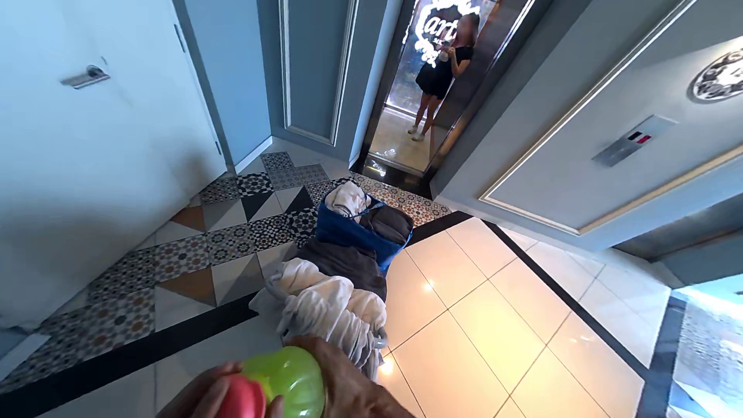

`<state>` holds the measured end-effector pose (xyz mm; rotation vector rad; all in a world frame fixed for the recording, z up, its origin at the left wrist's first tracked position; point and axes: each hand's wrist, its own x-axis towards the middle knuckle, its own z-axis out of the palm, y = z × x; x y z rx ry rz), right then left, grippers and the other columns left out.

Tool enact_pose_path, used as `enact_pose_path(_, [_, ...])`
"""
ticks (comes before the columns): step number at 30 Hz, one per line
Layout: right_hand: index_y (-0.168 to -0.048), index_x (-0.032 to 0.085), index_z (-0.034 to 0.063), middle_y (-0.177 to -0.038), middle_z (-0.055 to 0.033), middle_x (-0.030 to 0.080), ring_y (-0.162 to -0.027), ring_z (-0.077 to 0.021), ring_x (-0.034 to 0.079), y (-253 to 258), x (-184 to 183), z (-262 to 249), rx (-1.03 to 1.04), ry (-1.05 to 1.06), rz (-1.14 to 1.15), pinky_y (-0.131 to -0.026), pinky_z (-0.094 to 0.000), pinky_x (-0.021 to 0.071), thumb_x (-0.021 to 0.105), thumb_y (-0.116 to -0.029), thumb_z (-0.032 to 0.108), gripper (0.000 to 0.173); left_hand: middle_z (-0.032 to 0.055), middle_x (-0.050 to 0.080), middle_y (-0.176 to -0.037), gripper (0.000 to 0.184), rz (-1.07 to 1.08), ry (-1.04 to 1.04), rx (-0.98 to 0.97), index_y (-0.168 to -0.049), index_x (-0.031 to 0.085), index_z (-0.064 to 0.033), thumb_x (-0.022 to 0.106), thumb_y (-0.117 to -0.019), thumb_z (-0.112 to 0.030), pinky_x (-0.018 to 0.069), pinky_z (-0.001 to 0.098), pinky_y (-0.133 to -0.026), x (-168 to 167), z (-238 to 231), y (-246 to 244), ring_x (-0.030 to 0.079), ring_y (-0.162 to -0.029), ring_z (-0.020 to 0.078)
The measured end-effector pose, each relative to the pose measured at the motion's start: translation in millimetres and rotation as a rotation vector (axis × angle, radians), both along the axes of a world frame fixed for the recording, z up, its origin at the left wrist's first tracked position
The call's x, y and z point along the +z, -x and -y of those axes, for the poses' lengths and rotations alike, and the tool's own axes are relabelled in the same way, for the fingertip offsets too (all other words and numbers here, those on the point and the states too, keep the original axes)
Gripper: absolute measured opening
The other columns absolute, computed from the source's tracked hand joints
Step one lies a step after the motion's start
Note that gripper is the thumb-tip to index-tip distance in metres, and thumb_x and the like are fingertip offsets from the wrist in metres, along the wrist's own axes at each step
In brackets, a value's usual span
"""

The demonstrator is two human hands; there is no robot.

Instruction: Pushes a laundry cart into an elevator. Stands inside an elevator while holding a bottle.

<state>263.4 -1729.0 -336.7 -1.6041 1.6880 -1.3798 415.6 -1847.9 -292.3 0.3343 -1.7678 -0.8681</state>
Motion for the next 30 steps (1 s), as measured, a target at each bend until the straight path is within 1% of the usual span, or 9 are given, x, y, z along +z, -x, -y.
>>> enact_pose_path(3, [-0.144, 0.046, -0.0065, -0.134, -0.0243, 0.061, -0.122, -0.0277, 0.063, -19, -4, 9, -0.13, -0.008, 0.045, -0.106, -0.0409, 0.0539, 0.101, -0.0502, 0.035, 0.116, -0.0067, 0.057, -0.136, 0.059, 0.003, -0.014, -0.108, -0.141, 0.055, -0.0318, 0.079, -0.0873, -0.033, 0.0529, 0.0309, -0.103, -7, 27, 0, 0.059, -0.124, 0.0113])
enact_pose_path(7, [-0.144, 0.045, -0.0065, -0.133, -0.0238, 0.062, -0.12, -0.0257, 0.064, -45, -12, 24, -0.249, -0.036, 0.102, -0.104, -0.0398, 0.0548, 0.101, -0.0501, 0.034, 0.117, -0.0053, 0.058, -0.135, 0.057, 0.019, -0.044, -0.192, -0.14, 0.056, -0.0309, 0.079, -0.087, -0.034, 0.0529, 0.0301, -0.102, -13, 55, -5, 0.059, -0.124, 0.0114])
enact_pose_path(13, [-0.145, 0.041, -0.0067, -0.132, -0.0191, 0.063, -0.119, -0.0161, 0.065, -89, -37, 30, -0.501, -0.025, 0.168, -0.103, -0.0333, 0.0556, 0.099, -0.053, 0.04, 0.119, 0.0045, 0.062, -0.132, 0.054, 0.089, -0.038, -0.356, -0.135, 0.06, -0.0232, 0.082, -0.0857, -0.03, 0.0548, 0.0322, -0.101, -14, 77, -3, 0.061, -0.123, 0.0165])
enact_pose_path(17, [-0.143, 0.043, -0.0063, -0.132, -0.0174, 0.063, -0.12, -0.0144, 0.064, -105, -43, 41, -0.537, 0.071, 0.151, -0.105, -0.0316, 0.0554, 0.098, -0.056, 0.044, 0.115, 0.003, 0.069, -0.123, 0.048, 0.089, 0.089, -0.375, -0.13, 0.062, -0.021, 0.077, -0.0865, -0.035, 0.0573, 0.0298, -0.092, -15, 95, -4, 0.066, -0.113, 0.0158])
enact_pose_path(23, [-0.142, 0.044, -0.0106, -0.129, -0.0177, 0.065, -0.119, -0.0095, 0.064, -133, -77, 66, -0.641, 0.109, 0.204, -0.105, -0.0269, 0.0535, 0.097, -0.056, 0.043, 0.114, 0.0047, 0.071, -0.127, 0.037, 0.231, 0.129, -0.455, -0.12, 0.067, -0.0165, 0.073, -0.0905, -0.038, 0.0576, 0.0312, -0.094, -38, 122, -6, 0.067, -0.117, 0.0156])
enact_pose_path(24, [-0.142, 0.043, -0.0113, -0.129, -0.0181, 0.065, -0.117, -0.0098, 0.065, -135, -81, 74, -0.671, 0.104, 0.236, -0.103, -0.0274, 0.0542, 0.098, -0.0545, 0.041, 0.116, 0.0079, 0.069, -0.131, 0.041, 0.262, 0.042, -0.495, -0.119, 0.066, -0.0129, 0.076, -0.0898, -0.039, 0.058, 0.0337, -0.099, -38, 127, -4, 0.066, -0.121, 0.0179])
enact_pose_path(26, [-0.143, 0.043, -0.011, -0.128, -0.0185, 0.066, -0.116, -0.012, 0.066, -132, -82, 89, -0.722, 0.123, 0.262, -0.102, -0.0302, 0.0563, 0.099, -0.0534, 0.04, 0.117, 0.0163, 0.061, -0.139, 0.069, 0.308, -0.153, -0.504, -0.13, 0.061, -0.0016, 0.084, -0.0818, -0.044, 0.053, 0.0383, -0.107, -36, 131, -3, 0.059, -0.129, 0.0224])
enact_pose_path(28, [-0.144, 0.042, -0.0085, -0.131, -0.019, 0.064, -0.116, -0.0153, 0.066, -121, -77, 102, -0.733, 0.171, 0.218, -0.101, -0.0338, 0.0576, 0.1, -0.0515, 0.038, 0.118, 0.0157, 0.061, -0.135, 0.098, 0.335, -0.301, -0.4, -0.141, 0.047, 0.0046, 0.089, -0.0714, -0.051, 0.0538, 0.0326, -0.103, -33, 129, -6, 0.061, -0.122, 0.0158])
enact_pose_path(30, [-0.146, 0.041, -0.0063, -0.133, -0.0198, 0.062, -0.118, -0.0169, 0.065, -109, -70, 114, -0.713, 0.213, 0.143, -0.101, -0.034, 0.0573, 0.099, -0.0503, 0.036, 0.12, 0.0115, 0.067, -0.123, 0.097, 0.286, -0.374, -0.343, -0.137, 0.048, 0.0055, 0.091, -0.068, -0.048, 0.058, 0.0278, -0.096, -27, 131, -7, 0.067, -0.111, 0.0101])
